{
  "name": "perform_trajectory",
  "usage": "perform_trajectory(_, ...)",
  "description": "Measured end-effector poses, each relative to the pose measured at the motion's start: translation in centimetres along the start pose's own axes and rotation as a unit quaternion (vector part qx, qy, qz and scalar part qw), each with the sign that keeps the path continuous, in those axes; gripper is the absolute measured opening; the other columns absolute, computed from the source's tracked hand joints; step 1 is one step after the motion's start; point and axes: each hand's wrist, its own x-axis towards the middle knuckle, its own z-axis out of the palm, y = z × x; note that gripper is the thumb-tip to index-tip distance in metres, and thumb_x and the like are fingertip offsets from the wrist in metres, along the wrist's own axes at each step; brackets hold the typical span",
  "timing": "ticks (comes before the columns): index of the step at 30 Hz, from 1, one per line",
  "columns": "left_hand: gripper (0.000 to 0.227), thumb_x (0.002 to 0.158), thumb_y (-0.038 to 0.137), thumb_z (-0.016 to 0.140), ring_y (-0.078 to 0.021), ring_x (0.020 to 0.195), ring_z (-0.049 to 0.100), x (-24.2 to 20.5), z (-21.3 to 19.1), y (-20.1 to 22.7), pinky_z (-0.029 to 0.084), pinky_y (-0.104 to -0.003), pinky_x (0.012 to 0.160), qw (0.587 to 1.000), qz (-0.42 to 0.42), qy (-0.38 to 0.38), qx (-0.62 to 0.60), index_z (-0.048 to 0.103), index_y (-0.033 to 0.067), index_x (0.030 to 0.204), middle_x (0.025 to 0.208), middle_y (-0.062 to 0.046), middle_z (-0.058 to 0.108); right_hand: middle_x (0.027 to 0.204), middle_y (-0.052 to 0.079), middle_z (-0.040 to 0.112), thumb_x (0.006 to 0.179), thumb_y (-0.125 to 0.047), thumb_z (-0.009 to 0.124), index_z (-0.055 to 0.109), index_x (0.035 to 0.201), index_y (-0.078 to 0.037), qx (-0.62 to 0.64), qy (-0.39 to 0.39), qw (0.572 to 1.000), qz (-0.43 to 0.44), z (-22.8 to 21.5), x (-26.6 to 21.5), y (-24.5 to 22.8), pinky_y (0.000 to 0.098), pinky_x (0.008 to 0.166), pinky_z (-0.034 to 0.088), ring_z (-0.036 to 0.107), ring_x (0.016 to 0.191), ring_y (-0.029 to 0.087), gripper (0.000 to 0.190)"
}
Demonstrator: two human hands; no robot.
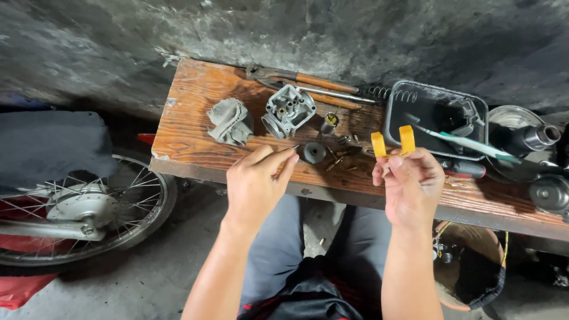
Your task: The person cleans various small mechanical parts, including a metal spring and a yellow plastic component, using a toothbrush and a rag. They scrub the items over a black tray and wipe them with a cloth on a wooden workbench.
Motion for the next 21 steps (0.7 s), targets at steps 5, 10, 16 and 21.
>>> perform_trajectory(5, 0.007, 0.09, 0.03, 0.079, -0.0143, 0.054, 0.063, 0.6, -0.4, 1.3, 0.051, -0.028, 0.053, 0.999, -0.038, -0.035, 0.01, 0.082, 0.0241, 0.092, 0.069, 0.006, 0.064, 0.085, 0.022, 0.071, 0.096, -0.003, 0.067, 0.063, 0.1, -0.002, 0.007, -0.014, 1.0, -0.004, -0.1, -0.1, 0.1, 0.0363, 0.055, 0.06, 0.071, 0.066, 0.026, 0.006)
perform_trajectory(10, 0.008, 0.091, 0.028, 0.077, -0.0173, 0.057, 0.066, 0.5, 0.0, 1.6, 0.053, -0.03, 0.054, 0.996, -0.059, -0.063, 0.036, 0.081, 0.0222, 0.09, 0.07, 0.005, 0.065, 0.084, 0.021, 0.071, 0.096, -0.004, 0.067, 0.063, 0.1, -0.001, 0.011, -0.015, 1.0, -0.004, 0.0, -0.2, -0.1, 0.0356, 0.054, 0.06, 0.071, 0.066, 0.026, 0.006)
perform_trajectory(16, 0.007, 0.094, 0.026, 0.072, -0.0188, 0.06, 0.067, 0.2, 0.1, 2.1, 0.054, -0.032, 0.056, 0.993, -0.073, -0.065, 0.06, 0.076, 0.0226, 0.09, 0.074, 0.004, 0.062, 0.08, 0.021, 0.07, 0.095, -0.004, 0.067, 0.062, 0.099, -0.001, 0.021, -0.014, 1.0, 0.003, -0.1, -0.4, -0.1, 0.035, 0.053, 0.059, 0.07, 0.064, 0.026, 0.007)
perform_trajectory(21, 0.011, 0.103, 0.028, 0.065, -0.0156, 0.073, 0.067, 0.1, -0.5, 2.2, 0.055, -0.027, 0.066, 0.995, -0.059, -0.049, 0.065, 0.067, 0.0196, 0.097, 0.084, 0.004, 0.053, 0.085, 0.021, 0.07, 0.094, -0.001, 0.066, 0.063, 0.098, -0.001, 0.013, -0.017, 1.0, 0.016, 0.2, -0.4, -0.1, 0.0352, 0.053, 0.059, 0.068, 0.062, 0.025, 0.005)
